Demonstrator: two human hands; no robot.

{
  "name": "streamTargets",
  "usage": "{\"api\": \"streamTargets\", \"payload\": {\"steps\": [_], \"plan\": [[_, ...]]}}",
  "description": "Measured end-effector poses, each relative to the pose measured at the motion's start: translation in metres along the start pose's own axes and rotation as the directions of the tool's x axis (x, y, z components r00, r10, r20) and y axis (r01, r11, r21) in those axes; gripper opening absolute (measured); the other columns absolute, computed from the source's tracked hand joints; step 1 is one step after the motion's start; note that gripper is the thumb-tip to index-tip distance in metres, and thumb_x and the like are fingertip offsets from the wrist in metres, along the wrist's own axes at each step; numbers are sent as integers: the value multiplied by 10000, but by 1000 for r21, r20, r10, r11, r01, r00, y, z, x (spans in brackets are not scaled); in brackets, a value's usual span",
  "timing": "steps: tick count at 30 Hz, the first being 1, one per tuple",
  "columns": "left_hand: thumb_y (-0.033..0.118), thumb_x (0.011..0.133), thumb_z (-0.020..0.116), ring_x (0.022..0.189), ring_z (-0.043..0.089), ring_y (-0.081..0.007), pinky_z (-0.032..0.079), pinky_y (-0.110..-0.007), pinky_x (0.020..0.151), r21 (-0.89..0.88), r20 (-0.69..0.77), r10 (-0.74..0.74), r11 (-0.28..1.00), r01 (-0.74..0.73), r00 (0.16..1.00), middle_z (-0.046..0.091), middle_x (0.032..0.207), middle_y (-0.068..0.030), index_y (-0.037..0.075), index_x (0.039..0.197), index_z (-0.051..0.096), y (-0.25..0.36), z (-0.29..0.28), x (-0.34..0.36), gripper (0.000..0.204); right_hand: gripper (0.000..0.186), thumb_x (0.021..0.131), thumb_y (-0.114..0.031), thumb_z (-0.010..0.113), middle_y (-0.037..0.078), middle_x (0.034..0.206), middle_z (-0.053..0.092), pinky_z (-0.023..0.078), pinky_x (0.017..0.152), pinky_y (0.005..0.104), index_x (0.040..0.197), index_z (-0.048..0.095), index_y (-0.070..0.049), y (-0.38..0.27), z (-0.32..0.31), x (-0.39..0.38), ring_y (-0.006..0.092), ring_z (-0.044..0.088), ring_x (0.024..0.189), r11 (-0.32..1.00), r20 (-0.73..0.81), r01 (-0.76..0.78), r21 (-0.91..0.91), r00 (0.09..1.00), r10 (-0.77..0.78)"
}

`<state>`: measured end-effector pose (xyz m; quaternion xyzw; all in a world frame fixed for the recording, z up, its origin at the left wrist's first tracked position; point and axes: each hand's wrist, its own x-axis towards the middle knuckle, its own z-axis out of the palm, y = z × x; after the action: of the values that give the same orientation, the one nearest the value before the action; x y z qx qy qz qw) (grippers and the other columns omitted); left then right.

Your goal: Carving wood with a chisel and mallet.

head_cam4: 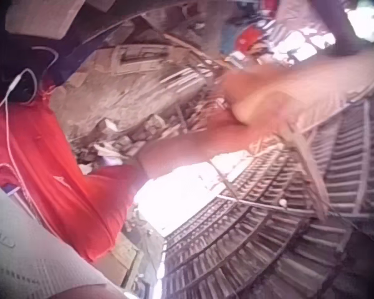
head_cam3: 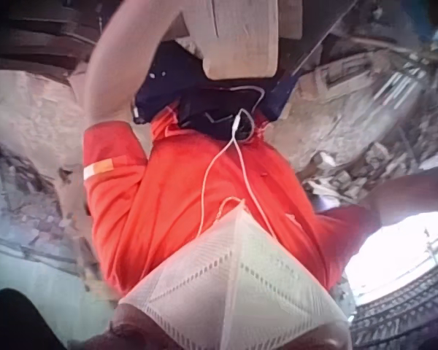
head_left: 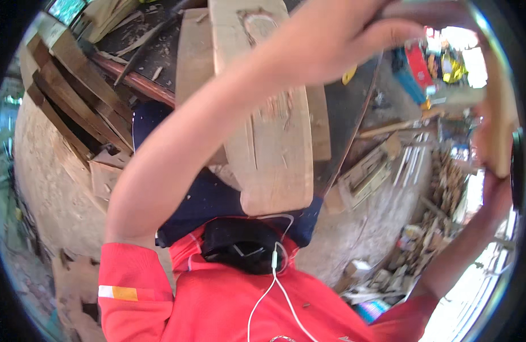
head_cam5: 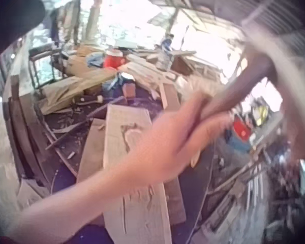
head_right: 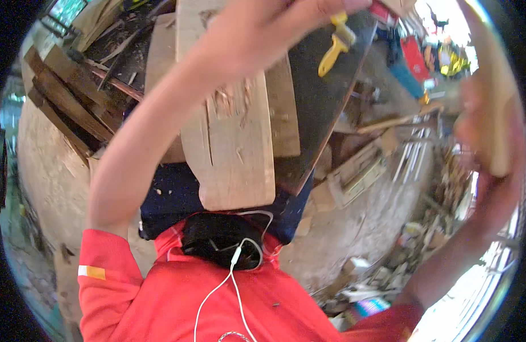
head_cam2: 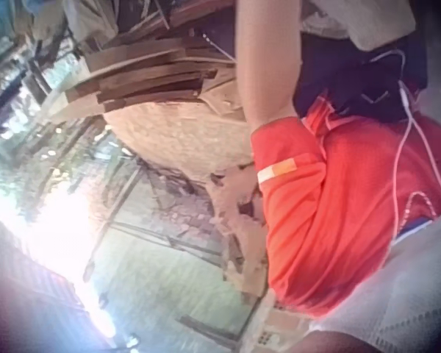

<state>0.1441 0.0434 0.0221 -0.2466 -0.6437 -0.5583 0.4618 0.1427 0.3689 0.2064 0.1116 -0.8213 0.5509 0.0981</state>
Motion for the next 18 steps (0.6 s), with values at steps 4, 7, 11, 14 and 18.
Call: {"api": "streamTargets", "payload": {"steps": [4,7,11,14,18], "plan": [[480,967,596,805,663,-388,505,-478,669,93,146,-308,950,297,940,662,891,-141,102,1085,582,19,12,-6,397,559,1024,-305,531,251,1256,567,445,615,259,1473,369,-14,-6,20,-16,183,581,845,992,-207,74,105,977,-51],[484,957,607,821,657,-380,497,-466,669,75,102,-296,954,290,950,664,880,-137,104,1095,575,22,24,-9,406,538,1034,-308,516,219,1268,559,461,611,233,1461,380,-10,13,-18,-6,194,594,877,948,89,209,239,968,-236],[489,954,596,812,658,-356,490,-457,656,57,-23,-306,950,306,952,661,871,-116,103,1085,571,22,16,-13,408,666,994,-401,464,247,1310,547,439,572,235,1474,378,52,20,42,-24,188,625,899,933,-2,-32,-358,999,34],[489,954,590,799,660,-335,494,-444,646,77,39,-360,931,356,932,653,871,-98,111,1088,574,23,27,-9,401,620,970,-354,576,200,1206,584,447,596,234,1419,427,47,4,23,-15,204,611,841,948,-340,316,-46,887,-312],[489,951,592,791,661,-317,494,-427,627,106,38,-359,929,354,932,641,873,-81,120,1091,579,21,32,-9,394,691,977,-352,569,269,1220,544,465,590,246,1457,332,85,14,63,-45,221,591,841,988,-8,53,142,999,-52]]}}
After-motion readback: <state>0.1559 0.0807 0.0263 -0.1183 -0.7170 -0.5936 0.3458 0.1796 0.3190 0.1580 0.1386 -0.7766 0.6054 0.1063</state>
